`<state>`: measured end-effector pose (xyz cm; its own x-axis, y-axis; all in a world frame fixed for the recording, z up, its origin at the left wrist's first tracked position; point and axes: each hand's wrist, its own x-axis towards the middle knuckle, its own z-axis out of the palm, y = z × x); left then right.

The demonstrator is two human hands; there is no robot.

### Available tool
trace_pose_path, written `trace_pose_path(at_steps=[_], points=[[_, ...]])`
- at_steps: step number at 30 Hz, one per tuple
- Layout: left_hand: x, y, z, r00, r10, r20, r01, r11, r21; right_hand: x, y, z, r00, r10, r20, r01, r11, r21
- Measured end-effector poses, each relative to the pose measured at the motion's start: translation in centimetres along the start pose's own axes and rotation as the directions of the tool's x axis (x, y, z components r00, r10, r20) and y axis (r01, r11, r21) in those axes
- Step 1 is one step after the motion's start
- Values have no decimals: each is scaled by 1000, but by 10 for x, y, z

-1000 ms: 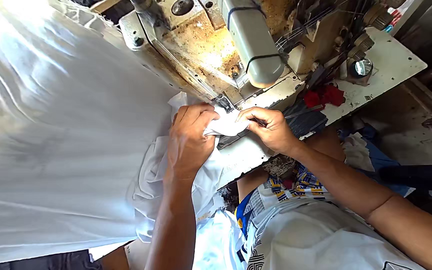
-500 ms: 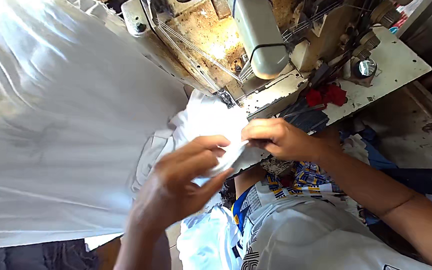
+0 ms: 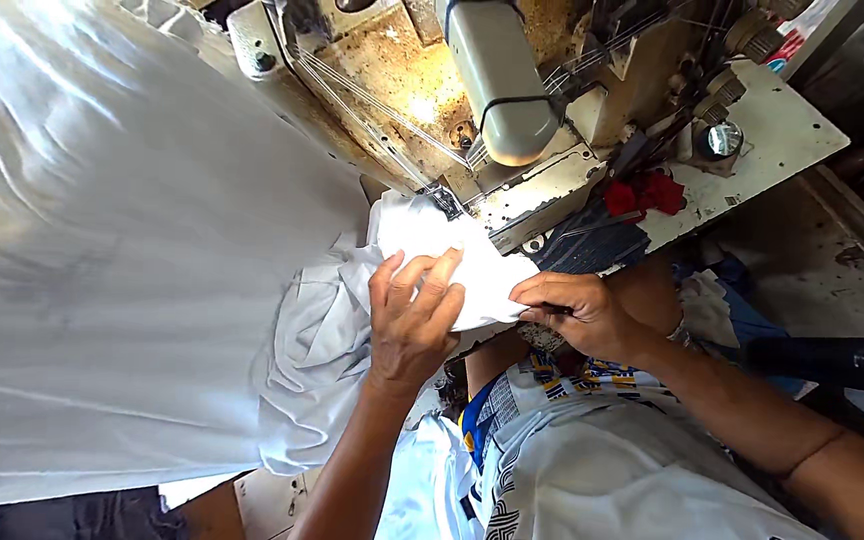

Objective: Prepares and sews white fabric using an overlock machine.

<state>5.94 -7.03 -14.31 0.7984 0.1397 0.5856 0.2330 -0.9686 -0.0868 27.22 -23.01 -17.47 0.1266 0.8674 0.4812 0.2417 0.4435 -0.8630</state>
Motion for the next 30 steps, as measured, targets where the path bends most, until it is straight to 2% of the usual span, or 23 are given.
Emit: trace_pose_path(at_steps=[4,9,16,26,30], points=[[12,2,-19,989,47,143,-38,997,-63,-3,-2,-3,999,54,-5,-53,996,74],[17,-2,-28,974,69,215,-50,994,-94,-2,-2,-4,997,72,-17,-70,992,104],[23,-8,-32,971,67,229,-48,995,-85,5,2,-3,995,87,-47,-81,990,117],[44,-51,-35,956,95,279,-75,994,-83,47,16,5,993,65,-97,-54,992,109],[41,-60,-28,982,76,175,-36,974,-223,60,17,8,994,41,-98,-29,992,123]])
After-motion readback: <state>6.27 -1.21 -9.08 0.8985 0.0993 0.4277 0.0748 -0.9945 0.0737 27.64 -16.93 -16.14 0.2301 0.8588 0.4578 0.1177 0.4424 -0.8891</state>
